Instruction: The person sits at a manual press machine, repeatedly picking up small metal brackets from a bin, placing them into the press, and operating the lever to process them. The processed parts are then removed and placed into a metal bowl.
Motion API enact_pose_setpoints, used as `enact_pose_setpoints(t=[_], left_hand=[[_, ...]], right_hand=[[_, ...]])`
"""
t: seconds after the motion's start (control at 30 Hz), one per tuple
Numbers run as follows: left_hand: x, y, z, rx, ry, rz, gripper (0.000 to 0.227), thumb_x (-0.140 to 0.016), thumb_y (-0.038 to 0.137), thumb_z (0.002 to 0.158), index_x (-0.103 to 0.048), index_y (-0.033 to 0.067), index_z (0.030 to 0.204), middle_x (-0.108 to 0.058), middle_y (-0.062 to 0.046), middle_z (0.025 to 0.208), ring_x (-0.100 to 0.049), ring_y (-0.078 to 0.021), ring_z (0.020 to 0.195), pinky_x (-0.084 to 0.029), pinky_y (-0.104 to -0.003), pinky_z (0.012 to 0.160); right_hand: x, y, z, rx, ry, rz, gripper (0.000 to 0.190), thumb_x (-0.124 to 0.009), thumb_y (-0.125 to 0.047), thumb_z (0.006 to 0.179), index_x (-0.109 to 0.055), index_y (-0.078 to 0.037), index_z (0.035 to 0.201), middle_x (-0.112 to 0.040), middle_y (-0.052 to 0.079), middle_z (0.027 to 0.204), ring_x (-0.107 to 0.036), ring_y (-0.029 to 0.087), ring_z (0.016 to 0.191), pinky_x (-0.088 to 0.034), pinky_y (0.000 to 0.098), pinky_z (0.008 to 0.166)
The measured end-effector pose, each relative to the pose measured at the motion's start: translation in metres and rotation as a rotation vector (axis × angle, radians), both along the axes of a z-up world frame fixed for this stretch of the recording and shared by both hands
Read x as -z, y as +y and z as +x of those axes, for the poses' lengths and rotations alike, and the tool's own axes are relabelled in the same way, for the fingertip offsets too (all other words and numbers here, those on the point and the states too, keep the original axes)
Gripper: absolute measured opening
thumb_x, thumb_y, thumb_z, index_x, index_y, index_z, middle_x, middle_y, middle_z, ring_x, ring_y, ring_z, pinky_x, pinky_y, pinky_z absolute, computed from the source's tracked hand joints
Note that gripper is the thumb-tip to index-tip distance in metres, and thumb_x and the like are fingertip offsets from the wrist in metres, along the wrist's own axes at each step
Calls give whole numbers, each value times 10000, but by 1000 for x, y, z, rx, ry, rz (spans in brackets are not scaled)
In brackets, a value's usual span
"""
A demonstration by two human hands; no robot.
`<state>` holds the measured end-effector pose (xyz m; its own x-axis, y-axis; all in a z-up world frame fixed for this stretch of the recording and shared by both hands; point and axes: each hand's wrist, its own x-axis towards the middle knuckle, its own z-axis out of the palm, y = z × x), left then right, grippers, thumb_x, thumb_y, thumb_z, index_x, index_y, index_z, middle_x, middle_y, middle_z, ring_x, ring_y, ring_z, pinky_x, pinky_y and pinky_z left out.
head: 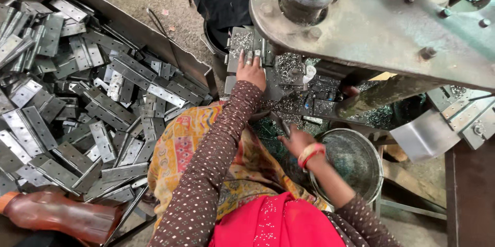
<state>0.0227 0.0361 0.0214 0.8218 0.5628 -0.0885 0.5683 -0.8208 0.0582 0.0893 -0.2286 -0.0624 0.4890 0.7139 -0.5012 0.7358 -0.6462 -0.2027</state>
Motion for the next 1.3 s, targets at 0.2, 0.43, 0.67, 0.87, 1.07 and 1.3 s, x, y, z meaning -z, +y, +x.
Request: enact_pose_setpoints(t=[0.2, 0.43, 0.67, 0.87, 1.07, 1.3], left_hand=[[10, 2, 3, 13, -54, 4, 393, -417, 286, 991, -731, 105, 1143, -473, -159, 1490, -492, -292, 1330, -12, -545, 1213], [17, -23, -51, 52, -359, -12, 303, -563, 298, 894, -726, 79, 1025, -658, -140, 1246, -597, -286, 1216, -237, -549, 1189], [63, 60, -195, -644, -754, 218, 216, -712, 247, 832, -701, 102, 993, -699, -131, 1126, -673, -349, 799, -547, -465, 700], [155, 127, -293, -948, -122, -143, 302, -688, 256, 866, -690, 124, 1138, -628, -153, 1234, -644, -335, 1077, -454, -559, 964], [193, 139, -296, -1025, -97, -280, 718, -896, 331, 700, -617, 39, 1293, -530, -216, 1355, -536, -390, 1226, -397, -486, 1081], [216, 153, -288, -976, -144, -15, 414, -791, 268, 891, -671, 119, 1258, -638, -143, 1188, -620, -339, 1100, -409, -549, 1084]], right_hand=[[101, -44, -24, -98, -231, 91, 508, -574, -399, 977, -436, 37, 1198, -691, 275, 920, -717, 423, 764, -583, 504, 612], [39, -34, 9, 17, 70, 163, 533, -712, -444, 851, -587, -47, 1183, -672, 268, 1091, -642, 501, 977, -514, 542, 820], [-93, -6, -28, 77, -14, 974, 151, -677, -110, 995, -689, -59, 1137, -686, 105, 1058, -667, 188, 867, -541, 316, 800], [-107, 0, -40, 131, -29, 934, 106, -677, -79, 993, -713, -37, 1082, -689, 90, 1058, -666, 170, 849, -538, 292, 756], [-101, 3, -38, 128, -57, 931, 98, -696, -79, 979, -720, -26, 1058, -692, 100, 1075, -667, 164, 870, -543, 290, 755], [-102, 8, -41, 129, -61, 928, 107, -697, -79, 966, -722, -34, 1060, -696, 100, 1092, -680, 170, 892, -552, 292, 764]])
